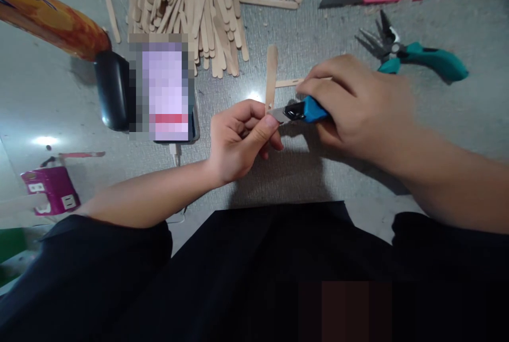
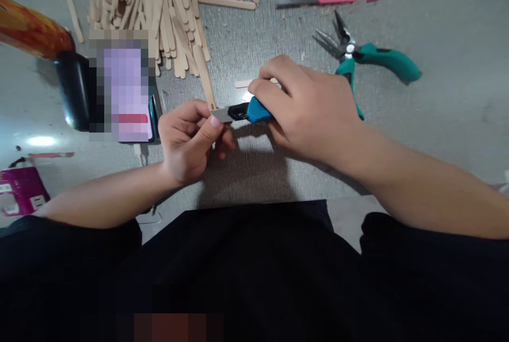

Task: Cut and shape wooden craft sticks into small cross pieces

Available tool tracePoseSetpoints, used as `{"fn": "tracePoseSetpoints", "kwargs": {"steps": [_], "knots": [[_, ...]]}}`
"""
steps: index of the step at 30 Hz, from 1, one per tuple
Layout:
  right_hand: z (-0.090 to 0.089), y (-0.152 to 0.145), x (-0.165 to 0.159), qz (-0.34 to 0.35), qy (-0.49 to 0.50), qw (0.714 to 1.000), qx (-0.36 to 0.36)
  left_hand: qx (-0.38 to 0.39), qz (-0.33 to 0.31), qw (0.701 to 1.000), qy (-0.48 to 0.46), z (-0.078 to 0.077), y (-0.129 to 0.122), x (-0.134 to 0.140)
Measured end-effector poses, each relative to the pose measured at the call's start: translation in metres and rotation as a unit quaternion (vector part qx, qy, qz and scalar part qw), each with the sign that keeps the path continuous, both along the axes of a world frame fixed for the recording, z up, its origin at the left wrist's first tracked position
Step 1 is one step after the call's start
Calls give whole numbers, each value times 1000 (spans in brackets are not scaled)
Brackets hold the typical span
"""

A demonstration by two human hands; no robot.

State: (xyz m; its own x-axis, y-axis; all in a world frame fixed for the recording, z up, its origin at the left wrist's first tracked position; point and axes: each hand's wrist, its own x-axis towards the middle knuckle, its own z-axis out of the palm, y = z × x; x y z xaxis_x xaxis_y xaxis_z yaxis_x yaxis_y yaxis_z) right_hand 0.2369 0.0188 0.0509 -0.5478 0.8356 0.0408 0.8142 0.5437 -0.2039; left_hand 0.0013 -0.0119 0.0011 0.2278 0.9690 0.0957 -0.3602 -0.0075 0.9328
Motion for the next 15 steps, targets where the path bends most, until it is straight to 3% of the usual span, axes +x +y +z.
{"fn": "tracePoseSetpoints", "kwargs": {"steps": [9, 15], "knots": [[4, 3, 0, 16, -63, 998, -23, -10, 9, 1000, 1, 1, 0, 0], [3, 3, 4, 22, -23, 999, -37, -15, 13, 1000, 5, 3, -1, 0]]}}
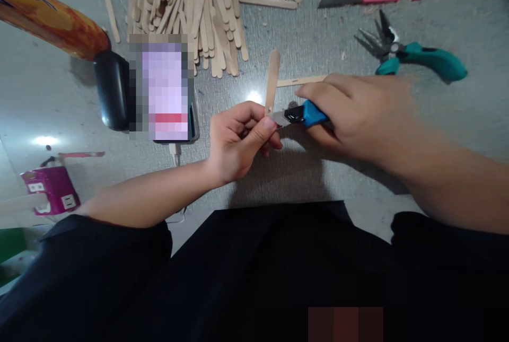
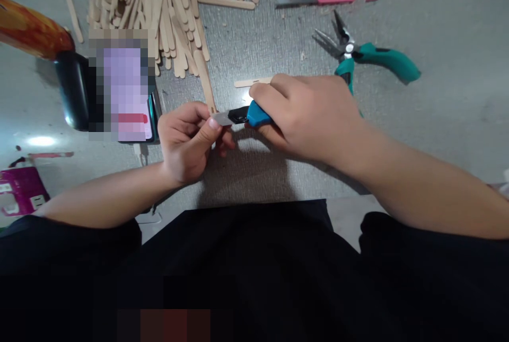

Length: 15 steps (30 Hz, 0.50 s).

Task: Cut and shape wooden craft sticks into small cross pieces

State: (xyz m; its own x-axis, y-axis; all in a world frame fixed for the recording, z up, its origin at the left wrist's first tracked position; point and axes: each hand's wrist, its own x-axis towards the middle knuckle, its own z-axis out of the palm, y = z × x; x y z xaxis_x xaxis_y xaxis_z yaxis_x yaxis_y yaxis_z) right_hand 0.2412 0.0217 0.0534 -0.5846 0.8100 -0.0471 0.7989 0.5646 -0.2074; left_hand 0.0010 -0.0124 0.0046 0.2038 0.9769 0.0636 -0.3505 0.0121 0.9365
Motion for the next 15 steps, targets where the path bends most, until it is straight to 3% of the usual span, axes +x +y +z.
{"fn": "tracePoseSetpoints", "kwargs": {"steps": [8, 15], "knots": [[-8, 3, 5, 44, 26, 998, 36, -18, -5, 1000, -16, 2, 0, 1], [-2, 6, 4, 23, -8, 999, -42, -29, -76, 994, -76, 0, 3, -3]]}}
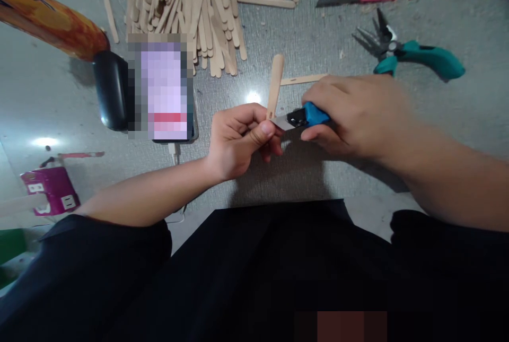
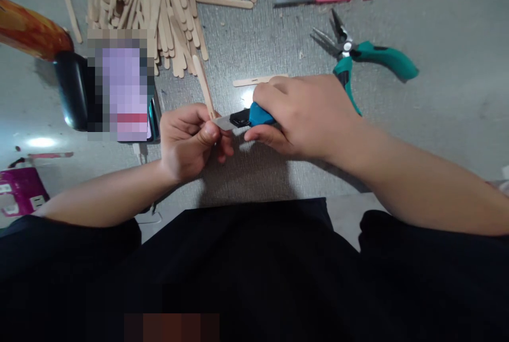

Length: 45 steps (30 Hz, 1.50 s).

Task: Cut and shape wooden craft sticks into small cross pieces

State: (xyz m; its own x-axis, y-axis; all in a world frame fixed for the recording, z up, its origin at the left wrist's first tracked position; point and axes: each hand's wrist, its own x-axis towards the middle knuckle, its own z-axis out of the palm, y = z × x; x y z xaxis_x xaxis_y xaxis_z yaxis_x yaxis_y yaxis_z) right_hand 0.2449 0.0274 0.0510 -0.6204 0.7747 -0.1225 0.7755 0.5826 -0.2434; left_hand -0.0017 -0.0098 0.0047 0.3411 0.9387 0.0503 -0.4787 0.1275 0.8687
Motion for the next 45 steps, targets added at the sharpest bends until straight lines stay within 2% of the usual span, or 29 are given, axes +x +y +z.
{"fn": "tracePoseSetpoints", "kwargs": {"steps": [4, 10, 19, 31, 40, 45], "knots": [[1, 2, 2, 11, 7, 1000, -21, 15, -25, 1000, -6, -2, 2, 0], [-6, 5, 6, 42, 50, 997, 38, 14, -82, 996, 10, 0, 9, -3], [2, 6, 3, 33, 41, 998, -44, -22, -176, 984, 31, 0, 13, -7], [4, 9, 4, 54, 74, 995, -36, 3, -149, 989, 16, 2, 11, -4], [-8, 6, 2, 60, 38, 997, -36, 53, -135, 985, 90, -13, 7, -10], [-8, 2, 0, 49, 33, 998, -37, 60, -128, 982, 127, -12, 6, -9]]}}
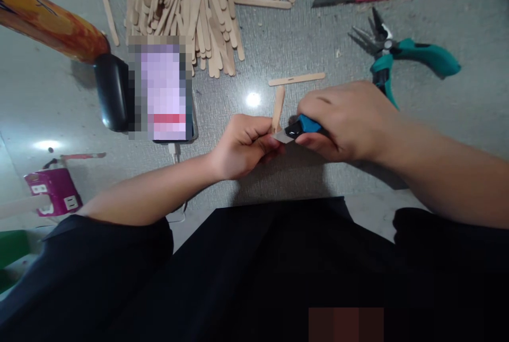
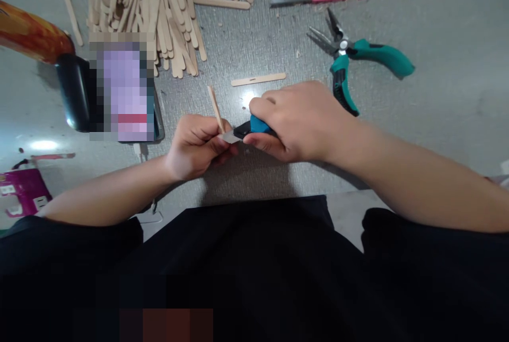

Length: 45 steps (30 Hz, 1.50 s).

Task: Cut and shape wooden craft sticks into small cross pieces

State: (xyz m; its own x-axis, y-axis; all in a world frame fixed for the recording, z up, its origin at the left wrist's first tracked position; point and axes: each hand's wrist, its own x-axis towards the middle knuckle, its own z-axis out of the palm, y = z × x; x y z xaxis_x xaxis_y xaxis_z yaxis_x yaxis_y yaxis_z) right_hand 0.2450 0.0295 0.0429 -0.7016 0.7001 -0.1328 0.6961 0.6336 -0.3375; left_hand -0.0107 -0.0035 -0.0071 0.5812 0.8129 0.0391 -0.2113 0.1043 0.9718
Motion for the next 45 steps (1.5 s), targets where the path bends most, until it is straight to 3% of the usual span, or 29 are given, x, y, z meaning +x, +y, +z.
{"fn": "tracePoseSetpoints", "kwargs": {"steps": [6, 12, 15, 20, 34, 45], "knots": [[1, -4, -6, 1, -12, 1000, -15, 9, 7, 1000, 1, 7, 0, 2], [-3, -4, -4, -29, -1, 999, 28, -115, -12, 992, -57, 12, 3, 4], [4, -1, 0, -52, -17, 997, 45, -138, -8, 988, -64, 14, 4, 5], [12, 2, 2, -69, -31, 996, 45, -142, -6, 988, -57, 17, 4, 4], [12, 2, 2, -58, -39, 996, 49, -136, 3, 989, -65, 15, 2, 5], [8, 1, 3, -53, -57, 992, 99, -141, 15, 987, -81, 17, 2, 5]]}}
